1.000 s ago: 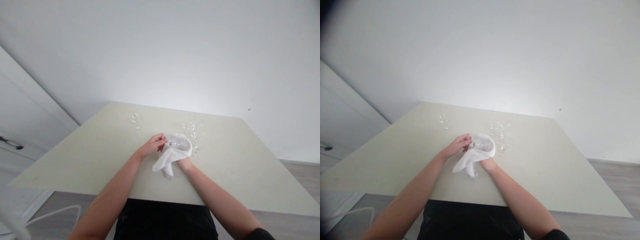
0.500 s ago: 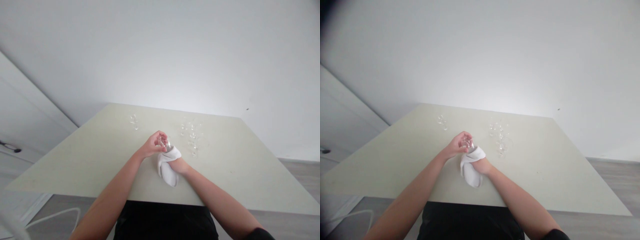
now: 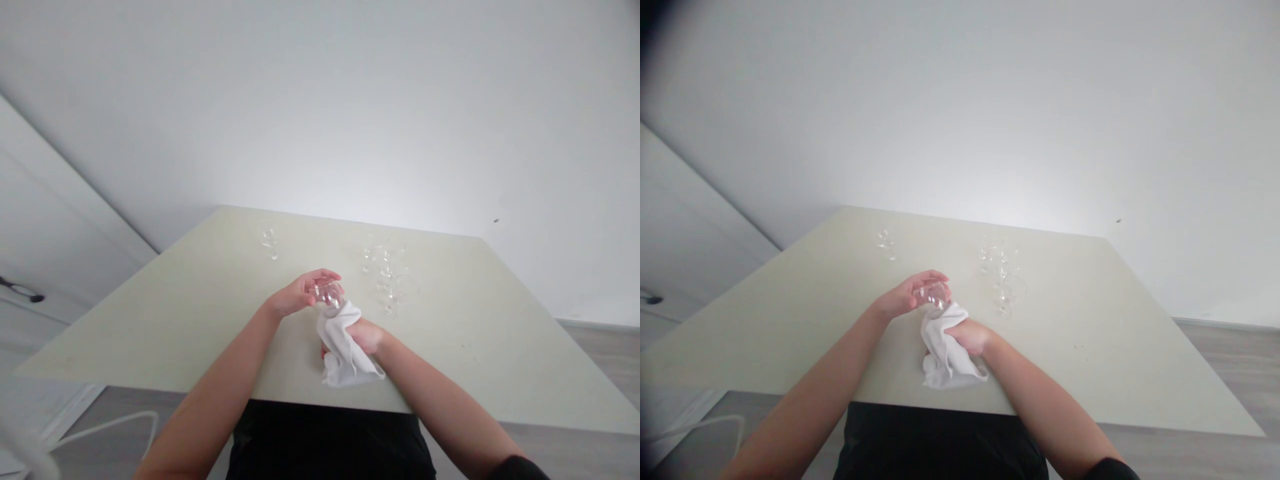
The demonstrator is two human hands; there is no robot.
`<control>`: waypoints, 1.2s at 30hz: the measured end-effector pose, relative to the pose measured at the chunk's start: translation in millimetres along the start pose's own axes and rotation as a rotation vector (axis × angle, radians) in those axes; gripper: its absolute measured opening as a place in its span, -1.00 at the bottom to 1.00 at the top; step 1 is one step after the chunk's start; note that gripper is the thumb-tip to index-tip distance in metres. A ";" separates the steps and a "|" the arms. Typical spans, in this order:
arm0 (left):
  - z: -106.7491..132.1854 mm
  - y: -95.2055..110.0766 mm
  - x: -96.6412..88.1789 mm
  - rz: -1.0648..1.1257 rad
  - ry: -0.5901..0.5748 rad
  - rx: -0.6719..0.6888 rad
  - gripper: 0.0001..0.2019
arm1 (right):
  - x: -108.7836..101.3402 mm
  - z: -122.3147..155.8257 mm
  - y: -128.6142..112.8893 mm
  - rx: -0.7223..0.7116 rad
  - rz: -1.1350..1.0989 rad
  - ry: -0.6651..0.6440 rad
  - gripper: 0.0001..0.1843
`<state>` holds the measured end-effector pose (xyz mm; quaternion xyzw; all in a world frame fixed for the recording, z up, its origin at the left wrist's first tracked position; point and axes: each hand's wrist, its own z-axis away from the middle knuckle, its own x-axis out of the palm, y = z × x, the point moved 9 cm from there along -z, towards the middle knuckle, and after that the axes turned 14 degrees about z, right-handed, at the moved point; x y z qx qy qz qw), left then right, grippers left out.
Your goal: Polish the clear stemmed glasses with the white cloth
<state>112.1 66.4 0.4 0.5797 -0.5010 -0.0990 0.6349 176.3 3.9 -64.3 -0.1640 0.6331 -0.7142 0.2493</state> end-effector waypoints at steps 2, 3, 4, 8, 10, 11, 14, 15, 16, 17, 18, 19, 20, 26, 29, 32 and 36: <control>-0.3 0.0 -0.5 0.022 0.000 0.021 -0.26 | -9.0 -0.8 -4.7 -0.057 0.060 0.104 -0.61; -1.4 1.1 -4.3 0.011 0.031 0.052 -0.30 | -20.8 -1.3 -10.9 -0.109 0.123 0.237 -0.65; -2.8 2.6 -9.1 -0.006 0.069 0.090 -0.33 | -31.6 -0.9 -17.5 -0.157 0.185 0.362 -0.68; -6.7 2.3 -19.3 -0.065 0.140 0.126 -0.36 | -42.8 -3.6 -23.4 -0.212 0.200 0.433 -0.66; -5.3 -1.4 -13.4 -0.086 0.097 0.060 -0.36 | -30.3 -5.3 -7.5 -0.106 0.056 0.238 -0.62; -3.6 -3.3 -8.3 -0.084 0.061 0.021 -0.35 | -21.5 -4.1 2.7 -0.030 -0.034 0.133 -0.59; 1.3 -4.8 4.5 -0.018 -0.029 -0.027 -0.26 | -4.8 -0.6 18.0 0.076 -0.146 -0.026 -0.52; 1.3 -3.6 4.2 -0.003 -0.026 -0.009 -0.25 | -9.2 -2.8 15.2 0.036 -0.108 0.030 -0.52; 0.4 -2.4 1.2 -0.003 -0.004 0.019 -0.26 | -18.6 -5.5 8.3 -0.040 -0.037 0.139 -0.53; -1.2 -1.3 -4.3 -0.017 0.035 0.052 -0.28 | -26.2 -7.9 -0.5 -0.123 0.063 0.234 -0.53; -2.9 -0.9 -11.1 -0.041 0.081 0.080 -0.31 | -33.3 -9.5 -8.5 -0.191 0.140 0.325 -0.52; -4.7 -1.0 -17.9 -0.067 0.127 0.099 -0.34 | -38.5 -11.0 -14.6 -0.241 0.199 0.392 -0.51; -6.1 -1.8 -23.5 -0.088 0.163 0.107 -0.35 | -41.1 -13.0 -18.1 -0.267 0.245 0.423 -0.49; -4.5 -2.6 -21.6 -0.150 0.146 0.047 -0.40 | -38.5 -9.8 -13.7 -0.209 0.197 0.343 -0.56; 0.7 -6.1 -8.2 -0.155 0.034 -0.023 -0.35 | -13.0 0.8 1.8 -0.039 -0.109 0.046 -0.58; 4.2 -10.8 3.4 -0.103 -0.071 -0.070 -0.26 | 17.2 15.9 9.7 0.096 -0.323 -0.265 -0.55; 2.2 -7.6 3.5 -0.086 -0.039 -0.033 -0.27 | 3.2 4.1 13.6 0.079 -0.291 -0.082 -0.57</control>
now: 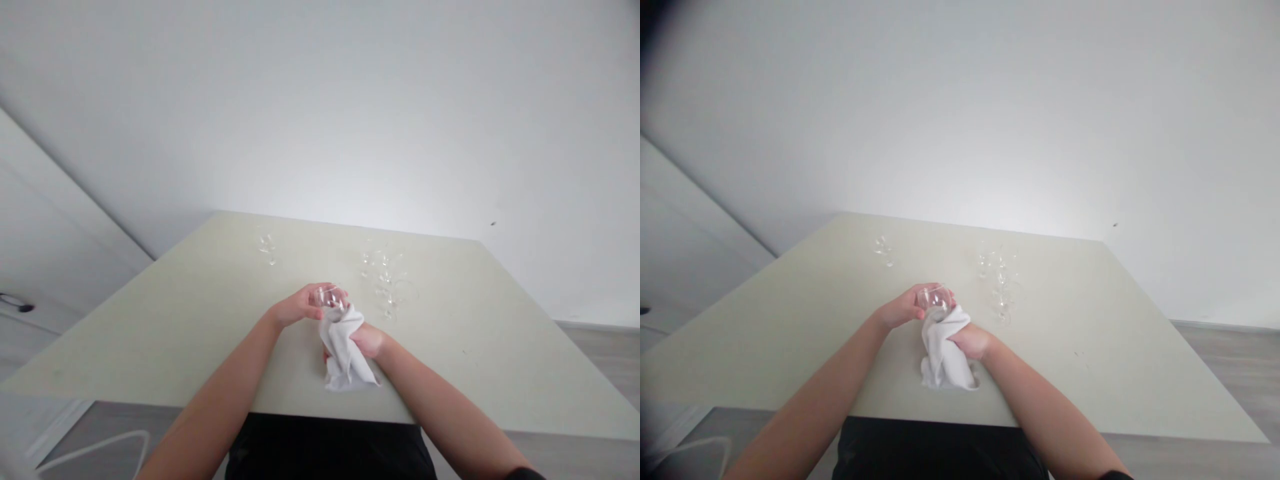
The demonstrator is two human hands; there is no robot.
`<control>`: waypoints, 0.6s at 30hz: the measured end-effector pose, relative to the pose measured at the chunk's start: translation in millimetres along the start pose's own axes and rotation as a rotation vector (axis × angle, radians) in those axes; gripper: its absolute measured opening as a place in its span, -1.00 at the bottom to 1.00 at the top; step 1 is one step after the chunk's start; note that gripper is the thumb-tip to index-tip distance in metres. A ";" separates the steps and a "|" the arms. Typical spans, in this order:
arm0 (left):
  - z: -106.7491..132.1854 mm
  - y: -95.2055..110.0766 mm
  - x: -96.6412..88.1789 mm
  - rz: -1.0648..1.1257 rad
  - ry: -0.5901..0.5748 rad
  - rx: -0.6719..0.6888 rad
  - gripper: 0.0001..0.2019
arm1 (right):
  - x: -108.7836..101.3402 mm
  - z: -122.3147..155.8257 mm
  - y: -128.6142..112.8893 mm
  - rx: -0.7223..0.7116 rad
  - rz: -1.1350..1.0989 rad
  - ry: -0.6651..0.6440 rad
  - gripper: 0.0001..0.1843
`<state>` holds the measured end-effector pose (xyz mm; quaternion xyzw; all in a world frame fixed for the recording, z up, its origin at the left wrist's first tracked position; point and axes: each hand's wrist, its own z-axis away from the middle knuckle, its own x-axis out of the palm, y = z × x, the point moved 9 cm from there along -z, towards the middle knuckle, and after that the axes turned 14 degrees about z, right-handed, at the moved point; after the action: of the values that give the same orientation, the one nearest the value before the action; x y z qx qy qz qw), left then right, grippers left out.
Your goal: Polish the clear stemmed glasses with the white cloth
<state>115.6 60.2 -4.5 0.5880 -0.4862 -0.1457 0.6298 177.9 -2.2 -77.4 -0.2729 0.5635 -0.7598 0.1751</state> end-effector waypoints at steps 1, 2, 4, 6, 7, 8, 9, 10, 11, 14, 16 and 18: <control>-0.7 2.8 -2.6 -0.003 0.033 0.026 -0.28 | -6.8 -4.5 -4.0 -0.038 0.024 0.080 -0.58; -0.9 7.1 -6.2 -0.004 0.074 0.066 -0.29 | -12.4 -8.2 -10.1 -0.088 0.050 0.152 -0.59; 0.7 18.6 -14.9 0.012 0.165 0.180 -0.31 | -17.8 -12.4 -25.4 -0.202 0.082 0.241 -0.62; 4.1 28.5 -23.0 0.057 0.236 0.284 -0.30 | -19.7 -12.6 -37.6 -0.277 0.056 0.293 -0.65; 5.6 31.3 -26.3 0.083 0.258 0.313 -0.28 | -20.6 -12.0 -40.5 -0.287 0.026 0.316 -0.65; 6.7 32.7 -29.1 0.106 0.276 0.328 -0.27 | -21.7 -11.5 -40.7 -0.274 -0.007 0.338 -0.63; 7.6 33.7 -31.8 0.122 0.294 0.338 -0.25 | -22.7 -11.2 -38.4 -0.245 -0.034 0.360 -0.60; 8.5 35.0 -34.2 0.128 0.313 0.352 -0.24 | -23.6 -11.1 -34.6 -0.208 -0.051 0.380 -0.58; 9.3 36.4 -35.8 0.126 0.327 0.366 -0.24 | -24.0 -11.4 -30.4 -0.175 -0.058 0.394 -0.56; 8.7 38.6 -33.9 0.091 0.313 0.378 -0.25 | -22.5 -15.1 -22.3 -0.148 -0.049 0.391 -0.57; 6.3 37.3 -29.9 0.043 0.283 0.346 -0.27 | -23.1 -18.2 -20.7 -0.169 -0.043 0.389 -0.59; 5.4 37.1 -30.0 -0.007 0.287 0.325 -0.29 | -28.1 -19.3 -17.6 -0.158 -0.039 0.424 -0.58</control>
<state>82.4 89.5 14.1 0.6981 -0.4067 0.0176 0.5890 189.0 33.9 -71.0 -0.1307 0.6400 -0.7570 0.0161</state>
